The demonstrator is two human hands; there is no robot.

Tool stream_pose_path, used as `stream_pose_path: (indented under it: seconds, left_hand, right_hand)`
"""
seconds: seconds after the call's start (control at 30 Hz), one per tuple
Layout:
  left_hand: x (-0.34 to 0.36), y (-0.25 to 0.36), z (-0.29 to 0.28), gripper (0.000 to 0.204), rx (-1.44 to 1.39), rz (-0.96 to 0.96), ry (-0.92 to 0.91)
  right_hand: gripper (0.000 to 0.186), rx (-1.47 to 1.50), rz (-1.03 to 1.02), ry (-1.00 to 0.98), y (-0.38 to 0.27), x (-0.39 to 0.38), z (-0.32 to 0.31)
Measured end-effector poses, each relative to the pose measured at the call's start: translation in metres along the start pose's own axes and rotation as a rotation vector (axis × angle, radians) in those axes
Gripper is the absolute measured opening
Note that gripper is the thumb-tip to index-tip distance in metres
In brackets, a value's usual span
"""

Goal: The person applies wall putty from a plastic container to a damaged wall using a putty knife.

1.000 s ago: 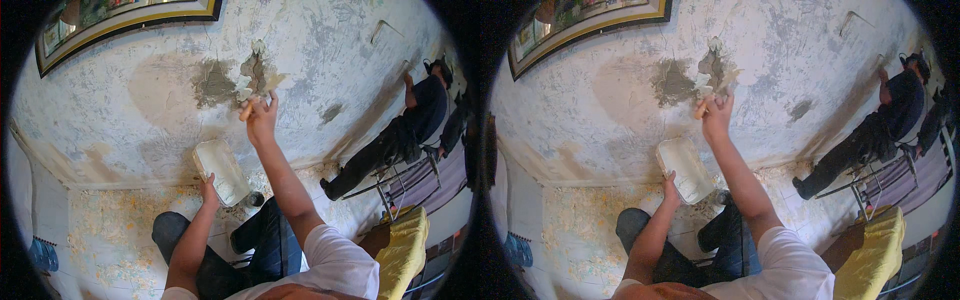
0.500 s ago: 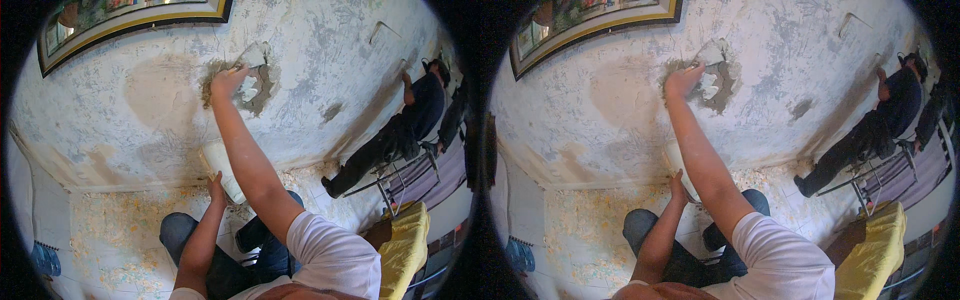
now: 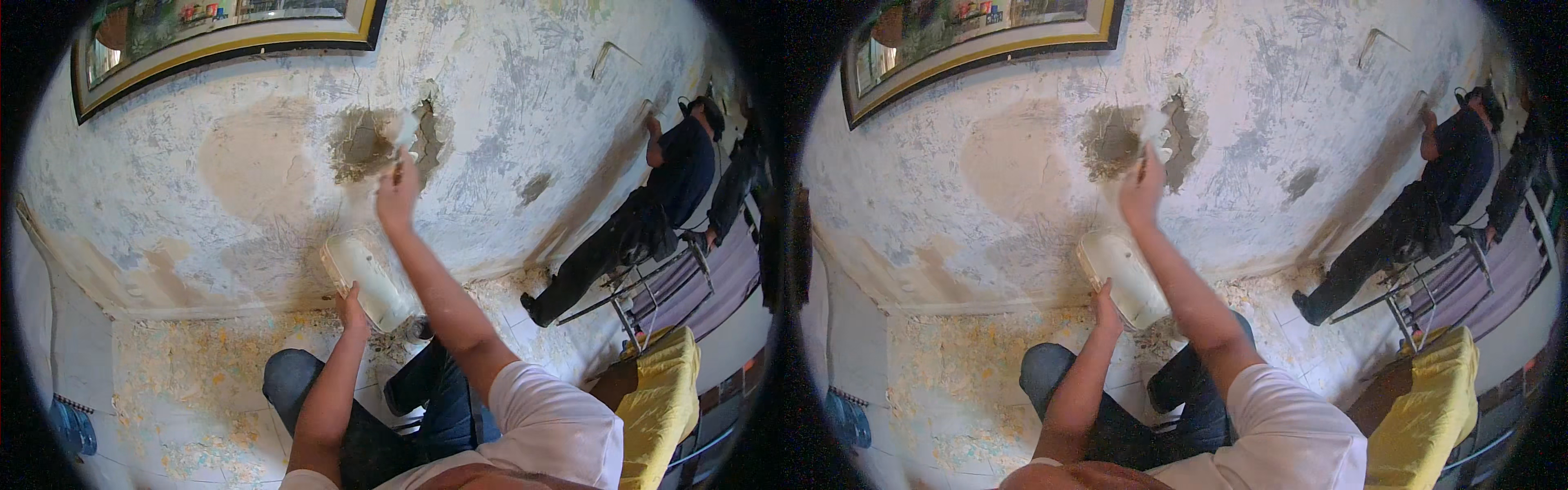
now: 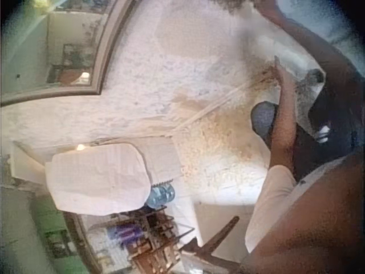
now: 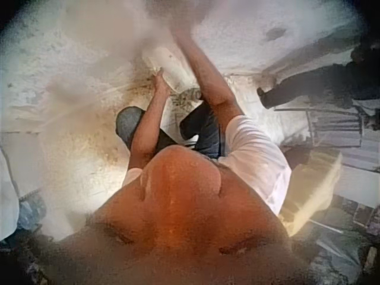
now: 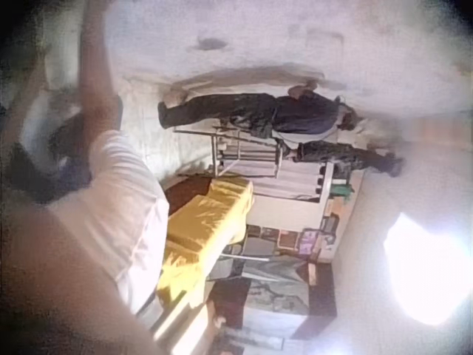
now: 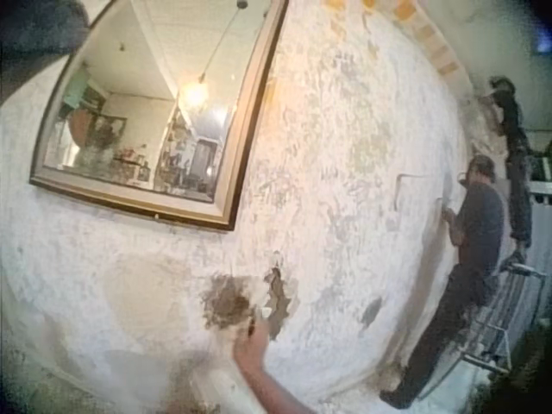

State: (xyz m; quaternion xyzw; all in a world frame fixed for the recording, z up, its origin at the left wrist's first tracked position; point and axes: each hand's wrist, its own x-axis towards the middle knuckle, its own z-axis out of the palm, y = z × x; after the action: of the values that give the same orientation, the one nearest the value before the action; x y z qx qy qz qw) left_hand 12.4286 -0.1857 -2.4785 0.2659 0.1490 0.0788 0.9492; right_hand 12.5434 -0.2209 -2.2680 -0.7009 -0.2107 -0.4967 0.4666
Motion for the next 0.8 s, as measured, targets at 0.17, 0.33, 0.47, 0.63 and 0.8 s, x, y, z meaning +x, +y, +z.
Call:
stream_pose_path:
  seconds: [0.17,0.33,0.47,0.63,0.8]
  left_hand:
    - [0.015,-0.017,-0.028,0.052,-0.116,-0.152,-0.038]
    - [0.008,-0.025,0.004,0.057,-0.021,-0.109,-0.121]
    - [0.036,-0.035,-0.038,0.052,-0.092,-0.037,-0.15]
    - [0.048,-0.033,-0.035,0.053,-0.099,0.058,-0.194]
    - [0.037,-0.038,-0.02,0.055,-0.02,0.088,-0.162]
  right_hand:
    - [0.045,-0.307,-0.398,-0.007,-0.022,0.073,-0.073]
    - [0.038,-0.52,-0.548,-0.101,0.008,0.11,-0.119]
    - [0.034,-0.214,-0.338,-0.263,0.022,0.059,-0.118]
    - [0.034,0.116,0.32,-0.672,0.025,-0.022,-0.162]
    - [0.036,0.06,0.728,-0.728,0.069,-0.108,-0.179]
